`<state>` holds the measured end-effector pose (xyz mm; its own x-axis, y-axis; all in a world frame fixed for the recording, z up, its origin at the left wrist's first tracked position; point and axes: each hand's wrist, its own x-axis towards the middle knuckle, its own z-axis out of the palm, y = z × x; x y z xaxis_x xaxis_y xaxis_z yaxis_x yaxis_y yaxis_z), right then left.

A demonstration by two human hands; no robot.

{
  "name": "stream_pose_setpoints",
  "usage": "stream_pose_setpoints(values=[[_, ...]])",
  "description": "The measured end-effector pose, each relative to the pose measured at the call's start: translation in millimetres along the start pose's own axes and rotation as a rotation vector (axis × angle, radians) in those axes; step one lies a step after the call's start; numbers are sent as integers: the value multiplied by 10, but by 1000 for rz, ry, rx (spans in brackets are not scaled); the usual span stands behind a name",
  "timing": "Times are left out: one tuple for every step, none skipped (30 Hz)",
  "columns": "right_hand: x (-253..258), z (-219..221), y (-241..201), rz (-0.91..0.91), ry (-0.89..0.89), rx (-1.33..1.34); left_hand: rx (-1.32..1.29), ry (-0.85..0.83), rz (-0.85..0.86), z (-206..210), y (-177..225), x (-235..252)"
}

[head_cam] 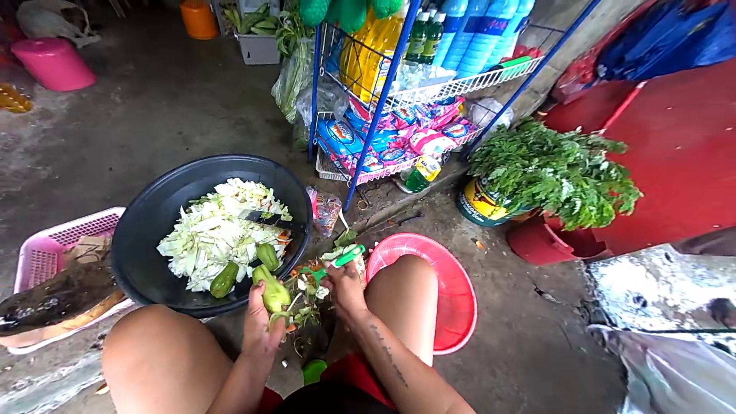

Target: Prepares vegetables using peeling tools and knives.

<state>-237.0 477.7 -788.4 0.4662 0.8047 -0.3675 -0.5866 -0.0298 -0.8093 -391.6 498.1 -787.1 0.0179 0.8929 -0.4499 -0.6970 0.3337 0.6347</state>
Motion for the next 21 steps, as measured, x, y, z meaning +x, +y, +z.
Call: stream_pose_setpoints(values=[[35, -21, -27, -7, 30, 4, -14, -6, 14, 3, 21, 23], [9, 7, -69, -2, 25, 11, -22, -8, 21, 20, 35, 37], [-76, 75, -108, 15, -7, 24, -22, 1, 24, 42, 41, 30], [-186, 156, -125, 37, -59, 42, -22, 14, 20, 63, 42, 10], [-282, 232, -121, 51, -119, 63, -35, 22, 7, 91, 47, -7], [-338, 284, -106, 57, -177, 77, -64, 20, -15, 119, 61, -13], [-343, 292, -76, 51, -205, 87, -100, 19, -43, 137, 83, -19], [-296, 245, -36, 32, -198, 82, -148, 13, -76, 138, 107, -30], [-203, 159, 2, -3, -154, 62, -205, 3, -110, 123, 131, -37], [-84, 59, 18, -47, -96, 21, -267, -26, -142, 93, 155, -36], [23, -31, -1, -83, -46, -32, -298, -58, -168, 59, 177, -23], [101, -103, -44, -118, -33, -96, -297, -78, -191, 36, 193, -1], [139, -145, -99, -165, -48, -171, -268, -85, -212, 16, 200, 20], [132, -159, -163, -211, -89, -245, -198, -72, -236, -2, 191, 31], [91, -139, -241, -228, -144, -295, -89, -47, -262, -1, 176, 27], [41, -92, -317, -218, -211, -318, 12, -30, -294, 16, 159, 19], [-15, -33, -380, -175, -299, -318, 76, -26, -325, 30, 137, 12], [-64, 21, -415, -103, -403, -305, 107, -34, -345, 37, 115, 1], [-94, 61, -418, -23, -504, -297, 118, -53, -354, 34, 95, -6], [-109, 91, -391, 41, -578, -293, 121, -78, -353, 30, 85, -17], [-107, 111, -351, 86, -619, -288, 127, -111, -350, 13, 81, -29]])
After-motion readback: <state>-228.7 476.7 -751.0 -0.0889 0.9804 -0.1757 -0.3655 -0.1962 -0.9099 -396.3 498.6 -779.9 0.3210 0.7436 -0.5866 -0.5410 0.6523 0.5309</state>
